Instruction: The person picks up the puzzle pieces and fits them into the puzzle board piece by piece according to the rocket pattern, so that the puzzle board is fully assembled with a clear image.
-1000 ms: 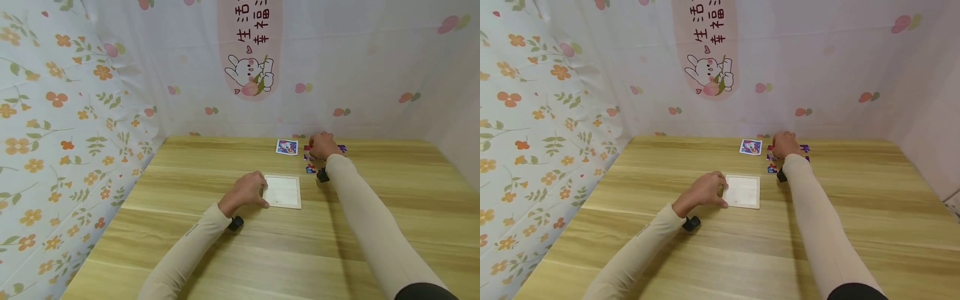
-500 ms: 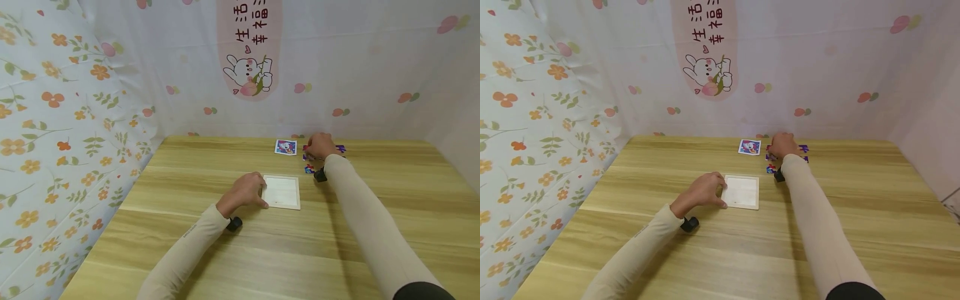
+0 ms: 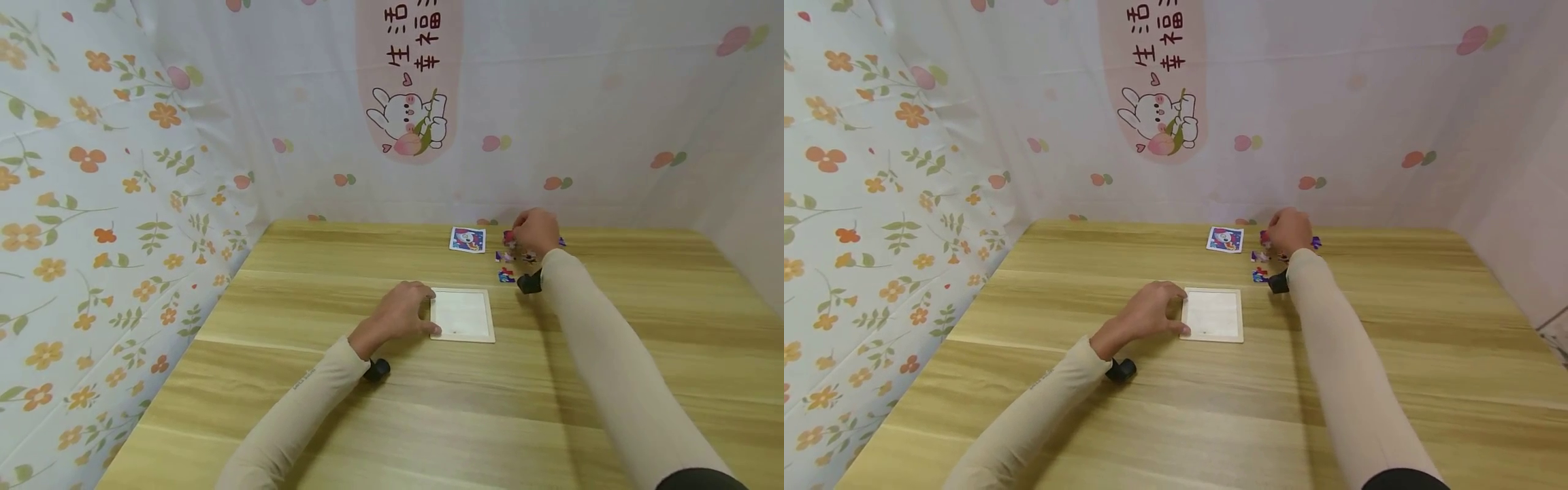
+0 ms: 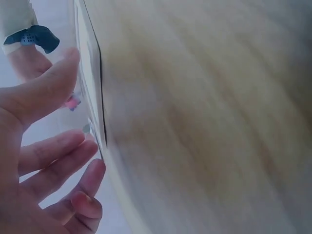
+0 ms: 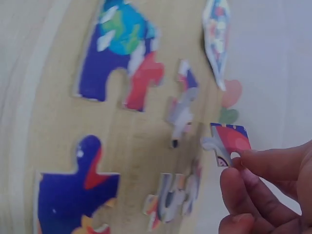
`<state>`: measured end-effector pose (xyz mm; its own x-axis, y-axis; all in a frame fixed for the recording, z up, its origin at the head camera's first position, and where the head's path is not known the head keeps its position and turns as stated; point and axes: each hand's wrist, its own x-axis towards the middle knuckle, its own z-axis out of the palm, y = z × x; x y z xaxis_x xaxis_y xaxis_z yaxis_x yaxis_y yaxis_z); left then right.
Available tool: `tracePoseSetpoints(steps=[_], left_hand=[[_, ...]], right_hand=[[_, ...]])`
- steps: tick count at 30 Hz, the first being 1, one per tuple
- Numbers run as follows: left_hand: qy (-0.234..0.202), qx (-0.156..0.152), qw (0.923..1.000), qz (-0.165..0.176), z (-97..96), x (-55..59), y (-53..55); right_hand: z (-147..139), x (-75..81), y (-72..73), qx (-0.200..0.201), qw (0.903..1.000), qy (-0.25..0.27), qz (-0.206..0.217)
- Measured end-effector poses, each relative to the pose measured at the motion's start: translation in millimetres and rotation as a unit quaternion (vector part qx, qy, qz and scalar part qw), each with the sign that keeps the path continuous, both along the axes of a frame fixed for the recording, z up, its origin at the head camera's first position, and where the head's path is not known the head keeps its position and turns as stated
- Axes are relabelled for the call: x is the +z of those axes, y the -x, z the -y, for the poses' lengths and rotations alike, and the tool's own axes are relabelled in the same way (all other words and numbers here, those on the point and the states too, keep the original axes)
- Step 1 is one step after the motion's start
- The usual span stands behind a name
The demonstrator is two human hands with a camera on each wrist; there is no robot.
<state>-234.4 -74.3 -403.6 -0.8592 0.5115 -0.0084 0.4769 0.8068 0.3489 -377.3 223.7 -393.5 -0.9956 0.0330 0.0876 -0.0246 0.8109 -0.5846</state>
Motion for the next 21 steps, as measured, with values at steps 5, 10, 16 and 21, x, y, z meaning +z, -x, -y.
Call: tracePoseSetpoints(steps=[5, 10, 16, 21], left_hand=[[0.004, -0.025, 0.9997, -0.002, 1.7, -0.2, 1.6], [0.008, -0.051, 0.9986, -0.01, 3.9, -1.2, 6.7], [0.011, -0.055, 0.9982, -0.019, 4.7, -3.1, 12.0], [0.019, -0.048, 0.9987, -0.003, 2.0, -3.4, 13.2]], right_hand=[[-3, 6.8, -6.9, -0.019, 0.997, 0.073, 0.017], [2, 17.7, -17.6, -0.014, 0.9886, 0.135, 0.066], [18, 28.3, -33.5, 0.029, 0.9817, 0.153, 0.11], [32, 29.7, -45.2, 0.049, 0.9728, 0.177, 0.141]])
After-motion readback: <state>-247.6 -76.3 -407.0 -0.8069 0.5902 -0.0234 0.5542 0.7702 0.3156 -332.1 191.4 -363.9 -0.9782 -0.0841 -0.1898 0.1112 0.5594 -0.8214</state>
